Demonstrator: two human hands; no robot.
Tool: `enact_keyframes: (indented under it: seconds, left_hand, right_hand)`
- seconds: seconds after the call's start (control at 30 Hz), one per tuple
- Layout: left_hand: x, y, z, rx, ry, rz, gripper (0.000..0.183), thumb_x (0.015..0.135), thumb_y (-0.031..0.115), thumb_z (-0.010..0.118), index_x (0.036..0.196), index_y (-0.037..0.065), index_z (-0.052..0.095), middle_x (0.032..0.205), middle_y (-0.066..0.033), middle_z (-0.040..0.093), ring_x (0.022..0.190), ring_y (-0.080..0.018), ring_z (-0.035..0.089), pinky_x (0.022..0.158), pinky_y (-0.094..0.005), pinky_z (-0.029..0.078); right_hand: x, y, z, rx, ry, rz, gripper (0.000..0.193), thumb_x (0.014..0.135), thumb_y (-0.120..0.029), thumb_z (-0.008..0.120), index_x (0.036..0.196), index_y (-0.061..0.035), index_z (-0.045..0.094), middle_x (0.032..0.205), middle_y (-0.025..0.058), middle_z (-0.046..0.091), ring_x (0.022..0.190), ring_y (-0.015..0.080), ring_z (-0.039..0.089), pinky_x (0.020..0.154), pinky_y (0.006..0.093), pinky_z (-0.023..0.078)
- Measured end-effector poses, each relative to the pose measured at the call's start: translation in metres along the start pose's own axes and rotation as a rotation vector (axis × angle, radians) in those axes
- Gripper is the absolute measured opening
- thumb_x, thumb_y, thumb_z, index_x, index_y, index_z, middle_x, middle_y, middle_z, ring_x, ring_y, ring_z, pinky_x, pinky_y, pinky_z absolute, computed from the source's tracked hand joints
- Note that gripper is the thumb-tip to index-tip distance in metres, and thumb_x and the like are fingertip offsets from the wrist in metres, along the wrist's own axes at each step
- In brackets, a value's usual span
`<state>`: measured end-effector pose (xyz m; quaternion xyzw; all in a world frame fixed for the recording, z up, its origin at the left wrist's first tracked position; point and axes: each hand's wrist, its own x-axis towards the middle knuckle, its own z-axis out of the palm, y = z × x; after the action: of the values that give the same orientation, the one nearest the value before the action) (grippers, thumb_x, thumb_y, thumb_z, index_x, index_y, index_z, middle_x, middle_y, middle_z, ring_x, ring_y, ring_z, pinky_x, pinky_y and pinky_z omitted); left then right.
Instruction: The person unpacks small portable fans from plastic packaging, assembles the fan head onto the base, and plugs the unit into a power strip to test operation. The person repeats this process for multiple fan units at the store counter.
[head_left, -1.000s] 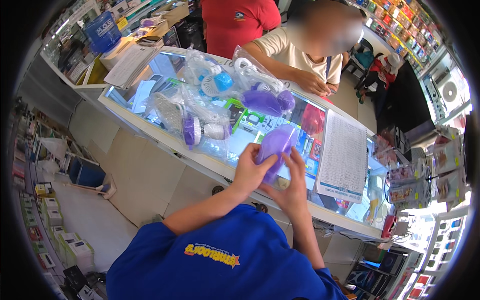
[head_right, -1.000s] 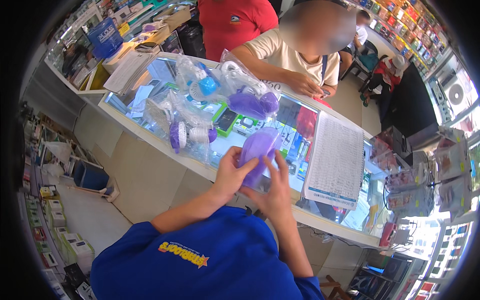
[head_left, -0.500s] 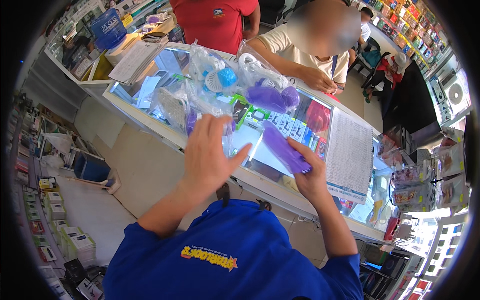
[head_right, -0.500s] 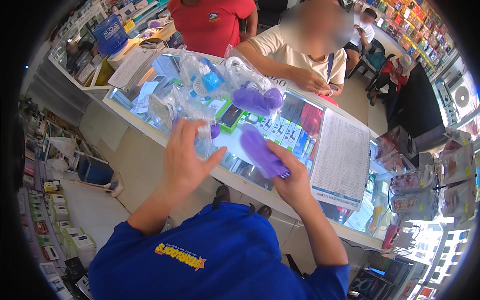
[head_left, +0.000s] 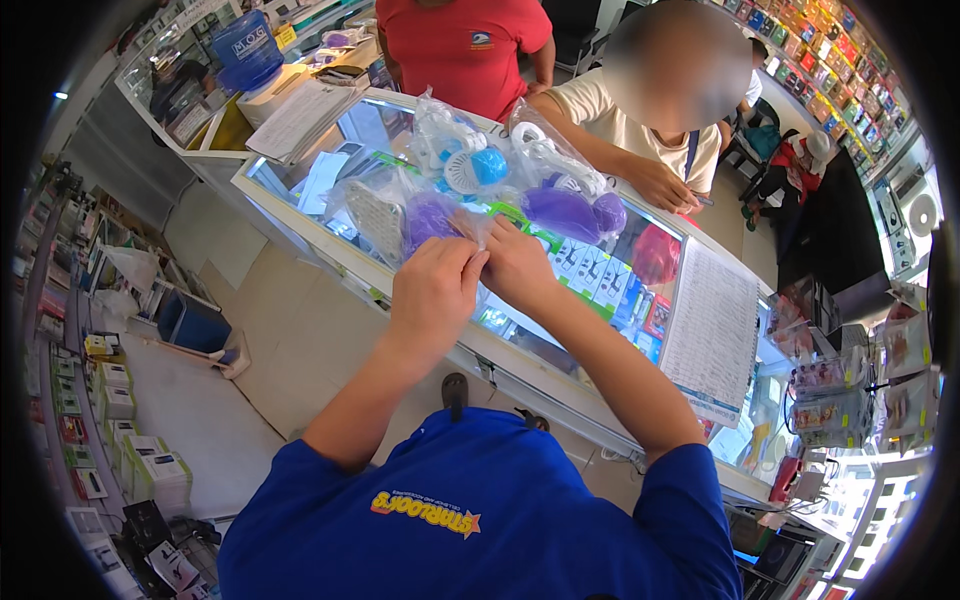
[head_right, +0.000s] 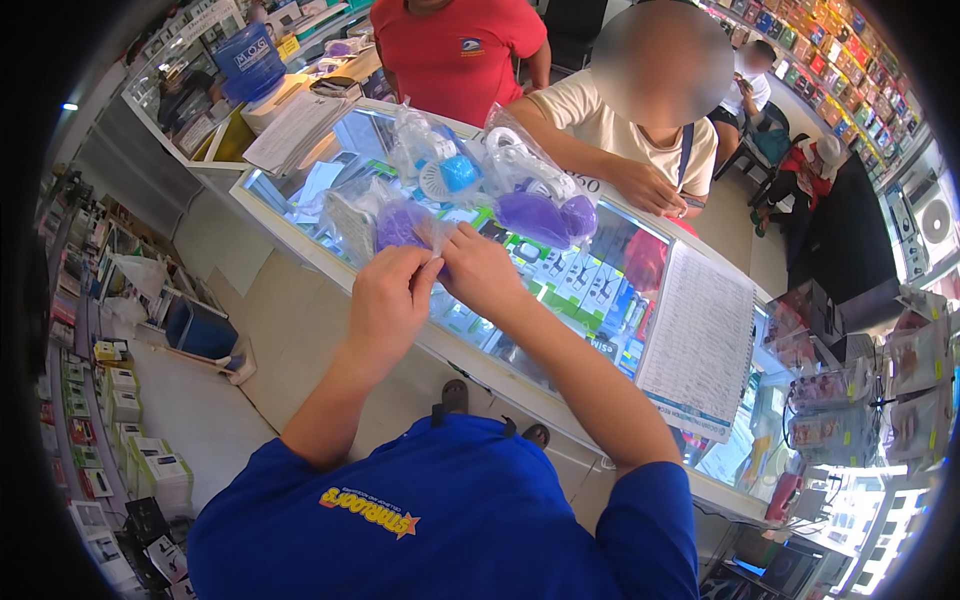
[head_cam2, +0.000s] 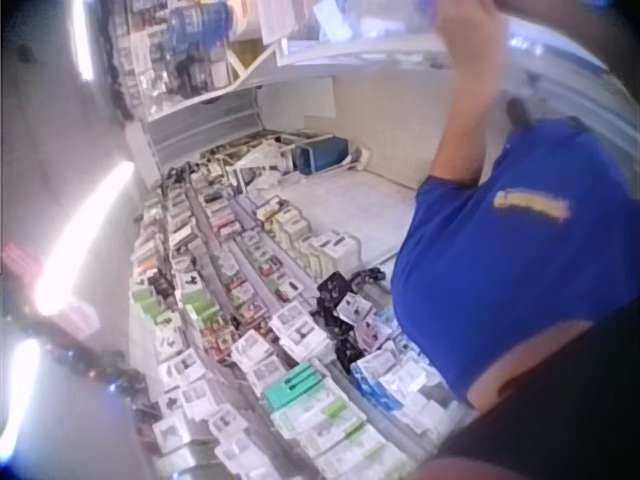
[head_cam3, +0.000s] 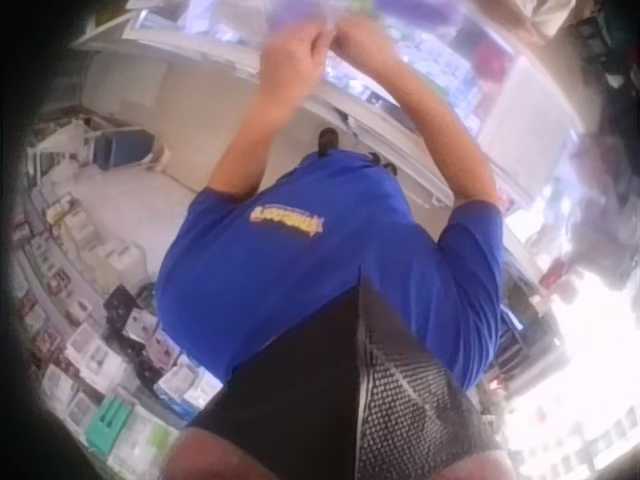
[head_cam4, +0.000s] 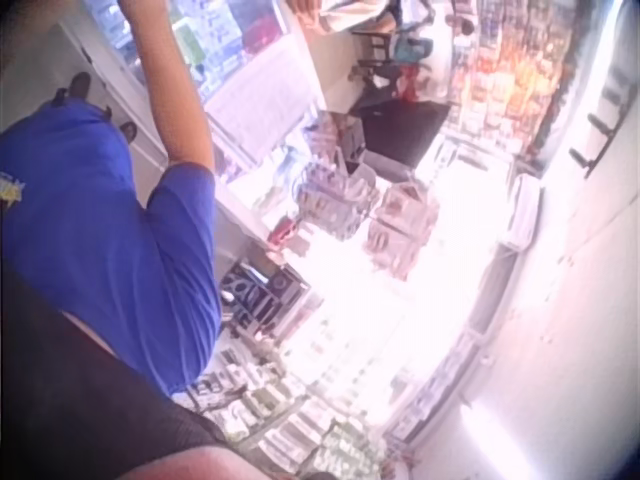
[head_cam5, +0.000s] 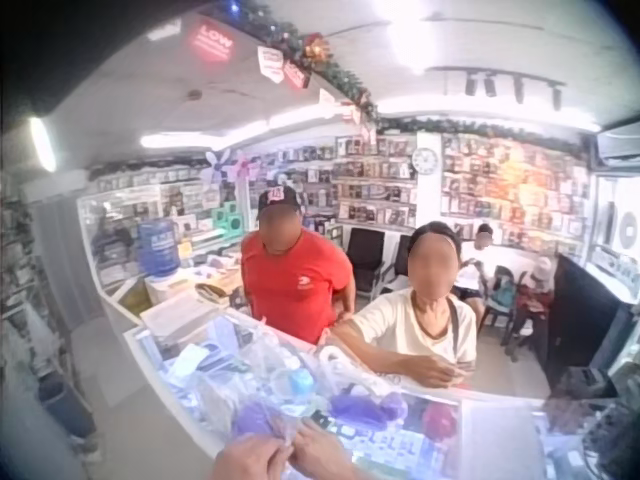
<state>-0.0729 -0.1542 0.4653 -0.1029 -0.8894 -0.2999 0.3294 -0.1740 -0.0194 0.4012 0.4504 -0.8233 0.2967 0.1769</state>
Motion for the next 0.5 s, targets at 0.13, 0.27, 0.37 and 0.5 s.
enact_keyframes:
  seconds: [0.13, 0.27, 0.37, 0.5]
  left_hand:
    - [0.0, -0.004, -0.005, -0.065, -0.019, -0.072, 0.005, 0.09, 0.002, 0.073, 0.094, 0.002, 0.07, 0.079, -0.0134, 0.064, 0.071, -0.0303, 0.064, 0.064, -0.0434, 0.049]
    - [-0.003, -0.007, -0.028, 0.034, -0.142, -0.181, 0.011, 0.085, 0.002, 0.073, 0.095, 0.003, 0.069, 0.081, -0.0149, 0.068, 0.075, -0.0355, 0.066, 0.07, -0.0468, 0.053]
    - [0.004, -0.011, -0.053, -0.018, -0.132, -0.217, 0.013, 0.082, -0.003, 0.071, 0.094, 0.003, 0.07, 0.075, -0.0135, 0.065, 0.069, -0.0286, 0.066, 0.066, -0.0409, 0.052]
    - [0.02, -0.014, -0.099, -0.144, -0.13, -0.263, 0.015, 0.081, -0.008, 0.065, 0.092, 0.001, 0.07, 0.065, -0.0054, 0.056, 0.065, -0.0129, 0.059, 0.062, -0.0305, 0.047]
  right_hand:
    - [0.024, -0.019, 0.017, -0.31, -0.045, 0.117, 0.067, 0.087, -0.029, 0.071, 0.146, -0.0016, 0.057, 0.116, 0.011, 0.07, 0.104, 0.0315, 0.066, 0.077, 0.0425, 0.059]
    - [0.031, -0.021, -0.011, -0.269, -0.2, 0.108, 0.062, 0.091, -0.032, 0.072, 0.142, 0.0005, 0.058, 0.115, 0.0103, 0.069, 0.108, 0.0307, 0.065, 0.077, 0.0423, 0.058]
    - [0.023, -0.02, -0.043, -0.362, -0.303, -0.03, 0.048, 0.095, -0.035, 0.072, 0.127, -0.0006, 0.066, 0.114, 0.0094, 0.069, 0.109, 0.0296, 0.065, 0.081, 0.0425, 0.057]
    - [0.021, -0.035, -0.09, -0.4, -0.33, -0.237, 0.037, 0.097, -0.04, 0.07, 0.102, -0.003, 0.071, 0.105, 0.0075, 0.066, 0.104, 0.0272, 0.063, 0.084, 0.042, 0.054]
